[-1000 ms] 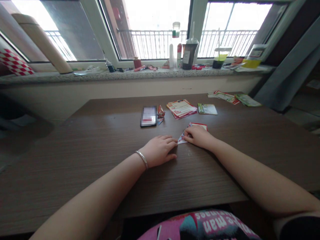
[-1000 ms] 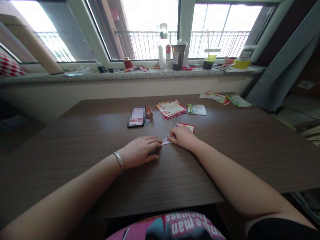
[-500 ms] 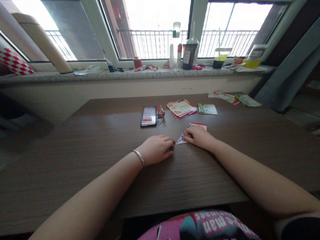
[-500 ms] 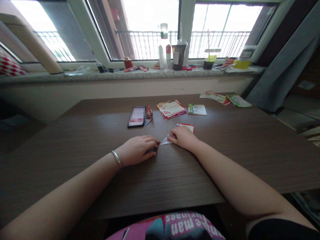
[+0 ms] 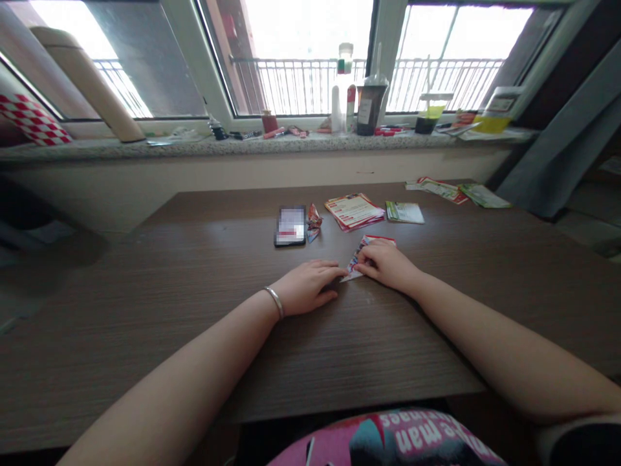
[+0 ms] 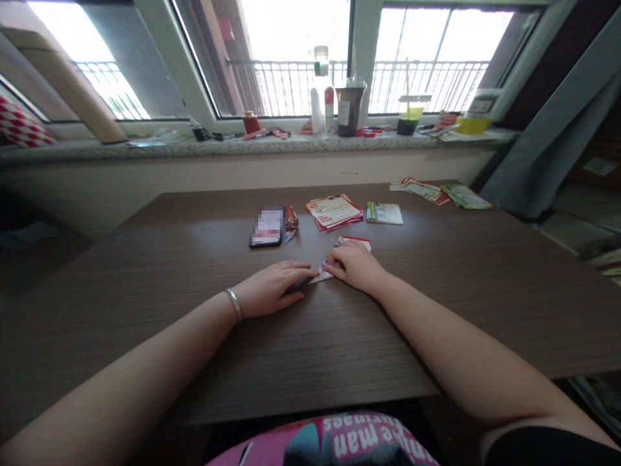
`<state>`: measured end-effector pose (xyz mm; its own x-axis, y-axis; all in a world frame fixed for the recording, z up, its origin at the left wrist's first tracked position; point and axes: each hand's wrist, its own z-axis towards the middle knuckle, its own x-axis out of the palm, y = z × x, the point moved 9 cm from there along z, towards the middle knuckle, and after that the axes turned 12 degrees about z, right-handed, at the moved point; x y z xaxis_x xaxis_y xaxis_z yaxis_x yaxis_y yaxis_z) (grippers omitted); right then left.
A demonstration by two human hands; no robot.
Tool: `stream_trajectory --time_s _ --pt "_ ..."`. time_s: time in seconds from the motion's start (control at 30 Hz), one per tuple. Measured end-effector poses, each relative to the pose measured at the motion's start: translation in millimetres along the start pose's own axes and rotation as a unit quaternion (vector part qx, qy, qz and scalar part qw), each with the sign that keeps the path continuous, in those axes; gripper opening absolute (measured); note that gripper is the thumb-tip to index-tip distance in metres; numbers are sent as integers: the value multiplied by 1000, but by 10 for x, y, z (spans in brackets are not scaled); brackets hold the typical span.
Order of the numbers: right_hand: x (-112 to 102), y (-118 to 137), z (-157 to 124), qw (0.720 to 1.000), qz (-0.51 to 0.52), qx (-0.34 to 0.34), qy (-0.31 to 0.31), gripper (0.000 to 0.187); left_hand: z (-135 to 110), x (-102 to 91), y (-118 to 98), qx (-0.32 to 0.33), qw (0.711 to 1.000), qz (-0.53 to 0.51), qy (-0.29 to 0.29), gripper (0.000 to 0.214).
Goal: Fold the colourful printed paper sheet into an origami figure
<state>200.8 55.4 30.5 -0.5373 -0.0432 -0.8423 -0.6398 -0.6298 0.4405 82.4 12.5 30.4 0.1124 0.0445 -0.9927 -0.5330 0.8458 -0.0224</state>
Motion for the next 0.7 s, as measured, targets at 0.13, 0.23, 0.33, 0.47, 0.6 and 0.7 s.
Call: stream_trajectory --time_s 0.13,0.23,0.33,0.47,0.6,0.7 --pt "-21 121 -39 997 34 -57 32 18 -19 16 -8 4 1000 0 8 50" --pt "-20 214 -83 991 68 -94 73 14 -35 43 -25 17 1000 -6 19 48" --pt "-10 244 -101 986 94 -99 99 14 -49 67 -29 24 999 -17 34 45" --pt "9 204 -79 988 101 -69 97 17 -50 50 -50 40 998 -25 30 44" --pt "38 114 -49 993 86 -27 76 20 -33 4 -89 55 998 -24 8 37" --pt "61 29 -30 996 72 -2 55 19 -15 3 -83 41 999 -12 12 28"
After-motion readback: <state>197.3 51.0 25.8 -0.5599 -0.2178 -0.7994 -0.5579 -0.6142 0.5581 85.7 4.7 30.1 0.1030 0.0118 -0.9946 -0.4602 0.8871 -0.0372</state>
